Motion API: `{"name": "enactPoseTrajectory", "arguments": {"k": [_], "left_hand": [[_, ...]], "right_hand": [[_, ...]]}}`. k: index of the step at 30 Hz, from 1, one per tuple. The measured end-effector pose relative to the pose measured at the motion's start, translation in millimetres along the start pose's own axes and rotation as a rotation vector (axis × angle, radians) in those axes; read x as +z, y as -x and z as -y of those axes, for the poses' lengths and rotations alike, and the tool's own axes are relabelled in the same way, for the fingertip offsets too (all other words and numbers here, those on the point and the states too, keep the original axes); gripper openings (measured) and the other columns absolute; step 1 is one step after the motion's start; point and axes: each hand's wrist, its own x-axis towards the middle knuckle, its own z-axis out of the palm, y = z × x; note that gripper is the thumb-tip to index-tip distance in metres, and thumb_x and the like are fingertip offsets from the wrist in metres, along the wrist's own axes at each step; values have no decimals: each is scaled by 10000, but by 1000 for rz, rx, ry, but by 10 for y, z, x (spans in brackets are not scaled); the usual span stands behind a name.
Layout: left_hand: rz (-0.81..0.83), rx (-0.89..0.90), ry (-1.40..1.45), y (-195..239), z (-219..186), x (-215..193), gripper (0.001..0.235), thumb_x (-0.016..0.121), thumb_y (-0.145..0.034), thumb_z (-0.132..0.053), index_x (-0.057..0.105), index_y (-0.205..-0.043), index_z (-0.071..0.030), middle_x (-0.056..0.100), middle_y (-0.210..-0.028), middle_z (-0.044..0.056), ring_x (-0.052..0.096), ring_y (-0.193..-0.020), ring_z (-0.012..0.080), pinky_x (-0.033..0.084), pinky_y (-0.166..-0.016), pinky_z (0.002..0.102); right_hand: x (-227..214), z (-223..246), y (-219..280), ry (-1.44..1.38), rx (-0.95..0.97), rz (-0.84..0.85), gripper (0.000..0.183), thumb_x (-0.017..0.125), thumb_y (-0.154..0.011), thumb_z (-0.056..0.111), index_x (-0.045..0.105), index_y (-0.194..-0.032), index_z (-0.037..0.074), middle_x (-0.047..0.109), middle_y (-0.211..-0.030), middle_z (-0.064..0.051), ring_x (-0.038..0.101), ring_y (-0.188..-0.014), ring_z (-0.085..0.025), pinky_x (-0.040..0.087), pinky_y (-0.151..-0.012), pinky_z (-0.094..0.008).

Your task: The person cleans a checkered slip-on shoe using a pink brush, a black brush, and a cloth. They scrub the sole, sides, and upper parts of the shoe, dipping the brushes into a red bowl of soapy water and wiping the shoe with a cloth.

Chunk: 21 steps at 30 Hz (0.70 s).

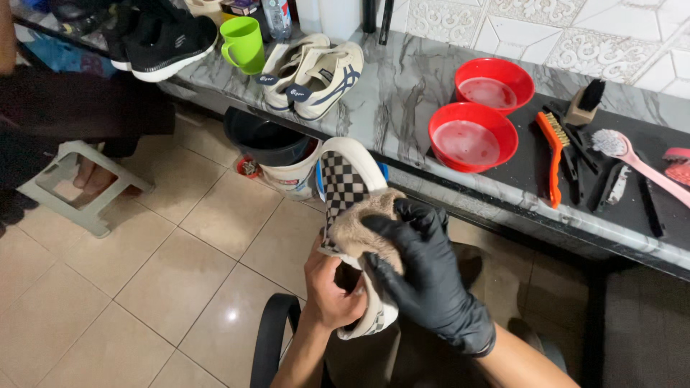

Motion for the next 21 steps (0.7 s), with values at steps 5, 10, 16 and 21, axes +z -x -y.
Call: {"name": "enactPoseTrajectory", "arguments": {"k": [5,10,16,21], "left_hand": [[113,109,-159,127,-203,8,60,695,-766,-75,651,-791,-44,706,-731,65,641,-663,281,462,-784,419],[118,182,-276,415,-12,215,194,624,-954,-292,673,-957,-104,773,-866,72,680,-725,221,453,-826,418],[217,96,-204,270,-257,265,245,710,-840,-265,642,-1013,-105,744,-949,85,656,-869,288,439,-876,437],[145,148,-332,356,39,305,191,682,-835,-305,686,-877,-119,733,-787,64,664,-720,245,414,-851,450]], "right_hand": [[-88,211,573,-33,145,350,418,576,-912,60,637,-1315,155,543,-1249,-152,589,-1165,-335,487,-1015,-410],[-306,399,722,18,-105,435,349,618,-945,180,665,-1290,211,593,-1211,-111,668,-1003,-300,565,-797,-390],[-165,375,612,458,42,275,635,657,-825,141,555,-1448,208,553,-1274,-209,584,-1041,-399,546,-768,-487],[-393,325,634,103,82,583,588,574,-850,48,553,-1431,133,627,-1212,-138,673,-1023,-334,571,-815,-394]]}}
